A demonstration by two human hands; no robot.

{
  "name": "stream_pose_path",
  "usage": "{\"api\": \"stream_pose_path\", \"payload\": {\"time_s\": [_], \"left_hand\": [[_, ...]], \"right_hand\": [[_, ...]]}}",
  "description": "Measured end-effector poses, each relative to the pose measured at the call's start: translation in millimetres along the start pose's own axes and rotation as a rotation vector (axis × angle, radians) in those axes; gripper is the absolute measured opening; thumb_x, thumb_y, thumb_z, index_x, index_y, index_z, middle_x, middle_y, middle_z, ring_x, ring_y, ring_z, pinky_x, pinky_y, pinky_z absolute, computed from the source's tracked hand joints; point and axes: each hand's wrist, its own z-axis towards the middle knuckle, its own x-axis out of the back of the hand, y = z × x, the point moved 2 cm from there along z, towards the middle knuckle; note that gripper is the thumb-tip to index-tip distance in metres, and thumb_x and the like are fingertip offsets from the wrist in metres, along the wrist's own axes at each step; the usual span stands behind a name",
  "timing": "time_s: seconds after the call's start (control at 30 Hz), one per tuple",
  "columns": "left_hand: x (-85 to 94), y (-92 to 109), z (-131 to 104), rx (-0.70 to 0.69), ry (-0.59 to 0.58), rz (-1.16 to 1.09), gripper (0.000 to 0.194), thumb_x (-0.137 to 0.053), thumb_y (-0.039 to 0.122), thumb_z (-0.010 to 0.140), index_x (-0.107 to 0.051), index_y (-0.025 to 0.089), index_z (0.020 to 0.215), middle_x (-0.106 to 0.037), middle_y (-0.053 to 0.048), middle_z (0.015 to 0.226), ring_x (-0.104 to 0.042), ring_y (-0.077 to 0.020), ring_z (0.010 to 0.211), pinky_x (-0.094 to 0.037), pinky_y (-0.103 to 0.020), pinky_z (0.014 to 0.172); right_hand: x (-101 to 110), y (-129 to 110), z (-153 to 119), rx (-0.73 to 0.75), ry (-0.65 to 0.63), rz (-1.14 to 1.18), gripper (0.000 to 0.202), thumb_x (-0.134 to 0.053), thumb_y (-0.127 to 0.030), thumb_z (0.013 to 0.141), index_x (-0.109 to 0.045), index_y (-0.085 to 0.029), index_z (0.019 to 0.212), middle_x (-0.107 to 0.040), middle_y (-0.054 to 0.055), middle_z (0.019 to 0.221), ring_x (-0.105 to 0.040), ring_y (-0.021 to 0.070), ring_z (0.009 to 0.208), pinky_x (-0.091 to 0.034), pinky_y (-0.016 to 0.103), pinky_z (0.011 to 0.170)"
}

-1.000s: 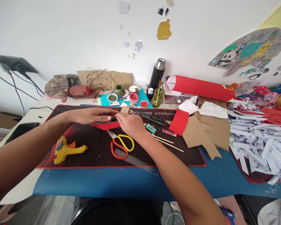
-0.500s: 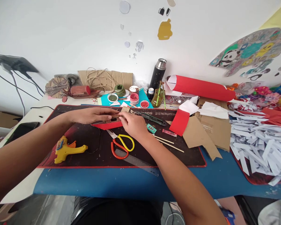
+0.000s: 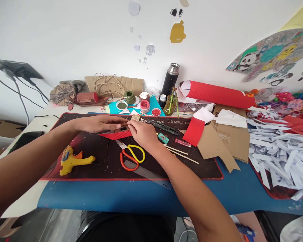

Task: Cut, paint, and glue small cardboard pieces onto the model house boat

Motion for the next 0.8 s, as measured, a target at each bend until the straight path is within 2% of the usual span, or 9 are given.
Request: {"api": "stream_pose_path", "payload": {"time_s": [0.13,0.2,0.47,0.6,0.8], "left_hand": [[-6.1,-8,1,-0.041,-0.012,-0.085,0.086,-0.076,0.054,0.094,-0.041,0.026,0.168,-0.046,-0.012,0.173,-0.051,-0.0331,0.153,-0.045,-0.04,0.121],[-9.0,-11,1,-0.05,0.0,-0.09,0.094,-0.08,0.048,0.091,-0.035,0.028,0.17,-0.046,-0.012,0.174,-0.053,-0.0327,0.152,-0.047,-0.039,0.118],[-6.4,-8,-1,0.026,0.057,0.095,0.081,-0.074,0.041,0.09,-0.048,0.024,0.164,-0.063,-0.011,0.157,-0.066,-0.0329,0.131,-0.054,-0.037,0.104],[-5.4,-6,-1,0.043,0.052,0.112,0.081,-0.073,0.042,0.089,-0.048,0.024,0.164,-0.062,-0.011,0.157,-0.064,-0.0316,0.131,-0.053,-0.034,0.102],[-5.8,-5,-1,0.057,0.047,0.123,0.081,-0.072,0.043,0.09,-0.047,0.022,0.164,-0.065,-0.011,0.151,-0.067,-0.0282,0.12,-0.054,-0.031,0.096]], "right_hand": [[0,2,0,-0.012,-0.001,-0.018,0.022,-0.062,-0.023,0.108,-0.079,-0.026,0.122,-0.086,0.003,0.116,-0.082,0.0241,0.103,-0.056,0.029,0.084],[0,2,1,-0.009,-0.007,-0.022,0.022,-0.062,-0.022,0.108,-0.079,-0.026,0.122,-0.086,0.003,0.118,-0.082,0.0244,0.105,-0.056,0.03,0.085],[4,1,3,0.004,-0.04,-0.046,0.023,-0.061,-0.023,0.109,-0.08,-0.026,0.123,-0.085,0.003,0.123,-0.081,0.0249,0.109,-0.056,0.03,0.086],[6,1,2,0.015,-0.044,-0.082,0.024,-0.061,-0.025,0.11,-0.08,-0.026,0.124,-0.085,0.004,0.123,-0.081,0.0251,0.108,-0.056,0.03,0.084],[7,4,0,0.025,-0.046,-0.09,0.025,-0.059,-0.025,0.111,-0.08,-0.026,0.124,-0.084,0.004,0.124,-0.081,0.0239,0.106,-0.056,0.029,0.085]]}}
